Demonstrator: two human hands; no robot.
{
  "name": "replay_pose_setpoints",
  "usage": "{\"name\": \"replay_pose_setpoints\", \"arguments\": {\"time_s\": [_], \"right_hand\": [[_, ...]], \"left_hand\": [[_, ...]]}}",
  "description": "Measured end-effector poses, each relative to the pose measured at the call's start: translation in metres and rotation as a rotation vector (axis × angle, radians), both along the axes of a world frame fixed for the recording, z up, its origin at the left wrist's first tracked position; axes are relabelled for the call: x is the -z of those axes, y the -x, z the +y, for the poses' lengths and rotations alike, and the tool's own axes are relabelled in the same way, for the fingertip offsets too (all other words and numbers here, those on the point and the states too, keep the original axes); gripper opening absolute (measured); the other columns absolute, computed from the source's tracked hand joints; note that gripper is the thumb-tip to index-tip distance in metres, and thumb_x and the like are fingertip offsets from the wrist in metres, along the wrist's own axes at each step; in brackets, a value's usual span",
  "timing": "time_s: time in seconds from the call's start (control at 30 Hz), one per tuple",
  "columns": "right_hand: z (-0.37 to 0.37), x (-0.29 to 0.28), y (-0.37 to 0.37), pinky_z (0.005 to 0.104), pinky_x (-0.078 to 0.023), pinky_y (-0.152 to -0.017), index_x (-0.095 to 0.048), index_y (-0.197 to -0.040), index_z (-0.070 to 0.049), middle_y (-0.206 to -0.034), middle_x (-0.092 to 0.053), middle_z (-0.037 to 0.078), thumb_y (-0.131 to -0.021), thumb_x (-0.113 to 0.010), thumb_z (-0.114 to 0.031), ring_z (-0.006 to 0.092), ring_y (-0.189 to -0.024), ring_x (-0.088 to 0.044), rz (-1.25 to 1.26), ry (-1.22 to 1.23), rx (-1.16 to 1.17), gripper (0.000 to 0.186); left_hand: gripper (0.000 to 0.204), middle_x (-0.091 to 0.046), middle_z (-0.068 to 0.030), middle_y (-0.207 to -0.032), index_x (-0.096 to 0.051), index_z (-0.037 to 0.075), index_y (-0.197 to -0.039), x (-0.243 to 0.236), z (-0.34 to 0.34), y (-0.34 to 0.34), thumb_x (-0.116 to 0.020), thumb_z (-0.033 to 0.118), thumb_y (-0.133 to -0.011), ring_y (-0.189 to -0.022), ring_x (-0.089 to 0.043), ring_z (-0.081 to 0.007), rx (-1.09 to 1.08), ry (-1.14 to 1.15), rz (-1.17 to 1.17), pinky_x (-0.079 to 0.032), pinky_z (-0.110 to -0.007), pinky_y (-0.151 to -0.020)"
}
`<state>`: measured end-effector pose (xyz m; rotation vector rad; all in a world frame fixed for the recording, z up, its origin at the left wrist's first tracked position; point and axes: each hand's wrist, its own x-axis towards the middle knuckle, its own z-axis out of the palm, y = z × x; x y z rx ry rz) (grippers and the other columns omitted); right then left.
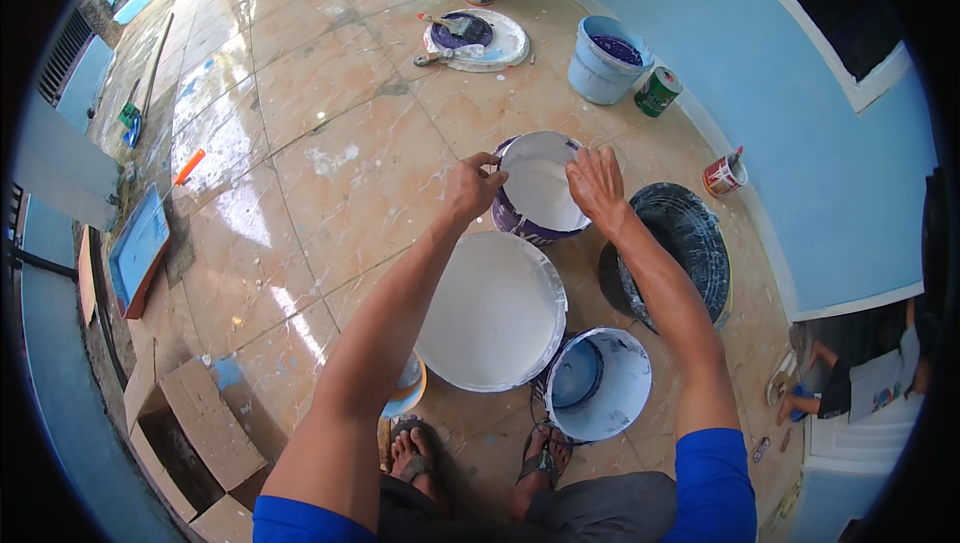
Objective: The person sits on a tiled floor and uses a plastic ladle to stir white paint in a bucket. They then switch to a yellow stick to stir a dark liquid in a separate bucket before returning to stir the white paint again.
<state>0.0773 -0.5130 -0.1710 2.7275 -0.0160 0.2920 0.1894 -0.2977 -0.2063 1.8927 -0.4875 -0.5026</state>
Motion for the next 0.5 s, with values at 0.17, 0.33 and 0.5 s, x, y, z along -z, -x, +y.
{"name": "replay_pose_setpoints", "arguments": {"time_s": [0.17, 0.33, 0.5], "right_hand": [[0.008, -0.028, 0.007, 0.0464, -0.048, -0.078, -0.073, -0.079, -0.006, -0.084, -0.070, 0.017, -0.079, -0.066, -0.018, 0.0316, -0.082, -0.070, 0.245, -0.118, 0.044, 0.014], [0.026, -0.030, 0.005, 0.0482, -0.051, -0.078, -0.073, -0.078, -0.003, -0.087, -0.070, 0.021, -0.073, -0.071, -0.017, 0.0354, -0.086, -0.071, 0.348, -0.425, 0.125, 0.014], [0.006, 0.010, 0.006, 0.0485, -0.047, -0.074, -0.071, -0.077, -0.005, -0.083, -0.067, 0.019, -0.077, -0.068, -0.016, 0.0364, -0.081, -0.067, -0.035, -0.272, 0.024, 0.012]], "left_hand": [[0.040, -0.072, -0.0161, -0.086, -0.069, 0.003, -0.118, -0.002, 0.001, 0.002, -0.074, 0.022, -0.083, -0.074, -0.069, -0.0226, -0.031, 0.021, 0.017, -0.054, -0.035, -0.068], [0.040, -0.072, -0.0164, -0.084, -0.071, 0.004, -0.115, 0.001, 0.001, 0.002, -0.075, 0.023, -0.080, -0.075, -0.069, -0.0246, -0.067, 0.042, 0.027, -0.053, -0.038, -0.071], [0.043, -0.072, -0.0168, -0.094, -0.066, 0.004, -0.125, 0.002, -0.004, -0.001, -0.073, 0.021, -0.086, -0.072, -0.070, -0.0197, -0.001, -0.005, -0.033, -0.057, -0.032, -0.063]]}}
